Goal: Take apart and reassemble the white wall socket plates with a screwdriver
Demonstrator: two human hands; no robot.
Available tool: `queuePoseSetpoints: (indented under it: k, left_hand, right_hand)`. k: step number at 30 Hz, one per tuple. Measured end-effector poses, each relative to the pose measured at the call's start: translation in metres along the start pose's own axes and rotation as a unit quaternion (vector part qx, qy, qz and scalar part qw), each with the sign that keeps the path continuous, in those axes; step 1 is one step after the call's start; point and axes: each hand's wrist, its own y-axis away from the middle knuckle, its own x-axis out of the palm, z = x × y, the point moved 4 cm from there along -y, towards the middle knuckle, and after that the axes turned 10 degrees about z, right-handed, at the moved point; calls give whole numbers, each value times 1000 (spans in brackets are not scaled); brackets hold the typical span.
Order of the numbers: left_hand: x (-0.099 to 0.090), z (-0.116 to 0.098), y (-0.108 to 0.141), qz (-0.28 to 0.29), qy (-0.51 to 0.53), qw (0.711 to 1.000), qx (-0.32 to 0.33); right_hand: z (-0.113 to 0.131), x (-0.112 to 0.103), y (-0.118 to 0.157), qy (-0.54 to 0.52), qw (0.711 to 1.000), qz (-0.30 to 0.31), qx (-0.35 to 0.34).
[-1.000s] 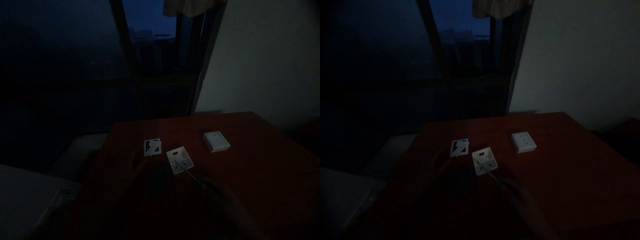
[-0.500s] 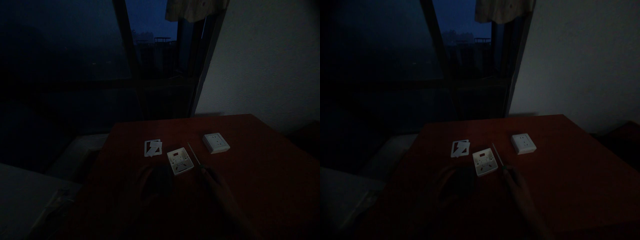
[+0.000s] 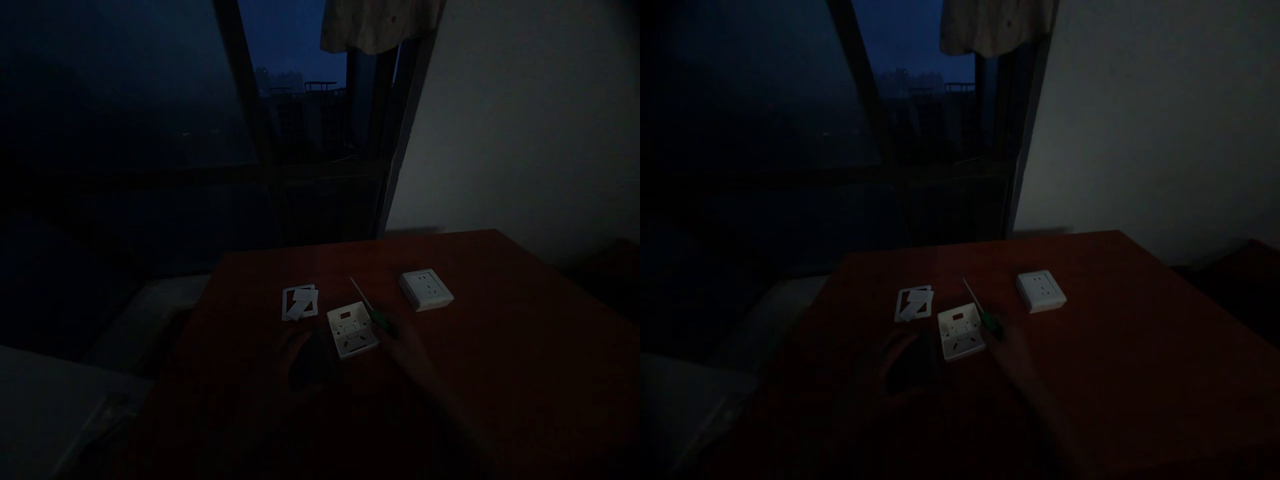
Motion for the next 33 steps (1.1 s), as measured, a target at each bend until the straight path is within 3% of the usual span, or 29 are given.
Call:
queuePoseSetpoints:
  k: [5,13,19,33]
  left_hand:
    - [-11,-20,-17,-28,39,999,11]
    - [5,-60,-60,-25,72,995,60]
    - [22,-54,-67,7,120,991,51]
    - [25,-49,-63,30,144,985,87]
  right_hand:
    - [0,0,6,14,1000,24,15]
    - [3,0,8,-17,999,16,-23]
    - [1,3,6,-26,999,27,-17]
    - [0,3,6,0,999,33,-35]
